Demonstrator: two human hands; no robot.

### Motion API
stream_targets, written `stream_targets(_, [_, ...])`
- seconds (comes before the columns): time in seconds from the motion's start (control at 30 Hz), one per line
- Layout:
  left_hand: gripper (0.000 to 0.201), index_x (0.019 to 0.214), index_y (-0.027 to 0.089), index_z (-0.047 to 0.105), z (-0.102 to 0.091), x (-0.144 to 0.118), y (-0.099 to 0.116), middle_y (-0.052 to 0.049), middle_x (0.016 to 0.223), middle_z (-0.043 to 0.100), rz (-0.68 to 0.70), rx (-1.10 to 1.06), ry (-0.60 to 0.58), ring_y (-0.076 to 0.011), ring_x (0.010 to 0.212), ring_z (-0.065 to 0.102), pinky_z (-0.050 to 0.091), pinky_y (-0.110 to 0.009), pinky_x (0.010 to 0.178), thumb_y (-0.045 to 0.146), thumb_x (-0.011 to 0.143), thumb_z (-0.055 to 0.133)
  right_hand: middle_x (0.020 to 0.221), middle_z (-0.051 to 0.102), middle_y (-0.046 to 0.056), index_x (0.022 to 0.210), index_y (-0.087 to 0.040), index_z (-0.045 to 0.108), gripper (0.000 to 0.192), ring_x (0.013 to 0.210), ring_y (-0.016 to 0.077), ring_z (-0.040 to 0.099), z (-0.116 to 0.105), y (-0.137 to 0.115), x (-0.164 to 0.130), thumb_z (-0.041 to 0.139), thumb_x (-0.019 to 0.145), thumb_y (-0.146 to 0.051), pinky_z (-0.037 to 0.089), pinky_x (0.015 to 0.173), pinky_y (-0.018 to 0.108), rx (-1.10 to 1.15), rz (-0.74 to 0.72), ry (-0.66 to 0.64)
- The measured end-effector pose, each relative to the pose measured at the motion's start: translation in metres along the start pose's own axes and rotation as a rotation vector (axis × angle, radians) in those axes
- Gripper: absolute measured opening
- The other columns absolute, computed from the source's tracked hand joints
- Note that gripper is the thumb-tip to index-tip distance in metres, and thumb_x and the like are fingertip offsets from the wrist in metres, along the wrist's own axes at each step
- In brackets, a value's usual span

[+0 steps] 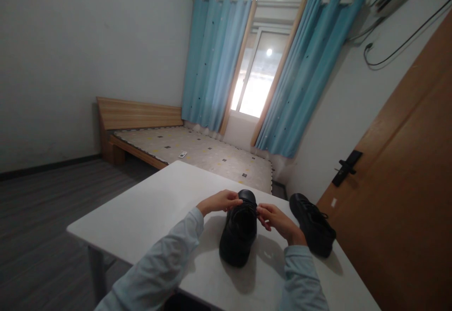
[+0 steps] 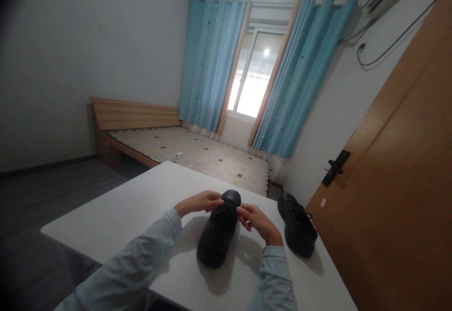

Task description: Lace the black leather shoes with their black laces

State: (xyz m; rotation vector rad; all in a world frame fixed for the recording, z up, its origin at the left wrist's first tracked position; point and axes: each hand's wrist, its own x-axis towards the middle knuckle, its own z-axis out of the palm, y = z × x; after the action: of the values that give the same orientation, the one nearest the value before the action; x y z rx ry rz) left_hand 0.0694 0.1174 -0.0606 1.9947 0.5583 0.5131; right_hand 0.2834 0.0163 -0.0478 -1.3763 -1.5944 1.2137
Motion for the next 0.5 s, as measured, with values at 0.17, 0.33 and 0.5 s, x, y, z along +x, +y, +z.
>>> stream_targets(0.17, [0.052, 0.069, 0.014, 0.049, 0.0000, 0.0017, -0.0013, 0.004, 0.055, 0.045, 0.038, 0.009, 0.016, -0.0081, 0.051, 0.043, 0.035, -0.020, 0.048, 0.066, 0.074, 0.045, 0.049, 0.041, -0.008, 0.065, -0.016, 0.049, 0.039, 0.040, 0.0050, 0.036, 0.0005, -0.0017, 0.0014, 0.061, 0.074, -0.052, 0.025, 0.040, 0.019, -0.020, -0.059, 0.004])
stream_targets(0.33, [0.050, 0.068, 0.014, 0.051, -0.0023, 0.0019, -0.0036, 0.004, 0.055, 0.044, 0.036, 0.065, 0.024, -0.0079, 0.051, 0.041, 0.034, -0.020, 0.048, 0.064, 0.073, 0.048, 0.047, 0.041, -0.007, 0.062, -0.016, 0.050, 0.040, 0.040, 0.0054, 0.036, -0.0038, 0.0024, 0.0015, 0.061, 0.074, -0.053, 0.024, 0.040, 0.020, -0.039, -0.063, -0.001])
stream_targets(0.5, [0.051, 0.067, 0.014, 0.052, -0.0042, 0.0003, -0.0048, 0.004, 0.057, 0.044, 0.020, 0.076, -0.007, -0.0084, 0.053, 0.041, 0.034, -0.021, 0.050, 0.065, 0.071, 0.049, 0.048, 0.041, -0.007, 0.061, -0.015, 0.052, 0.040, 0.040, 0.0050, 0.035, -0.0079, 0.0079, 0.0019, 0.061, 0.074, -0.051, 0.023, 0.039, 0.020, -0.073, -0.061, -0.032])
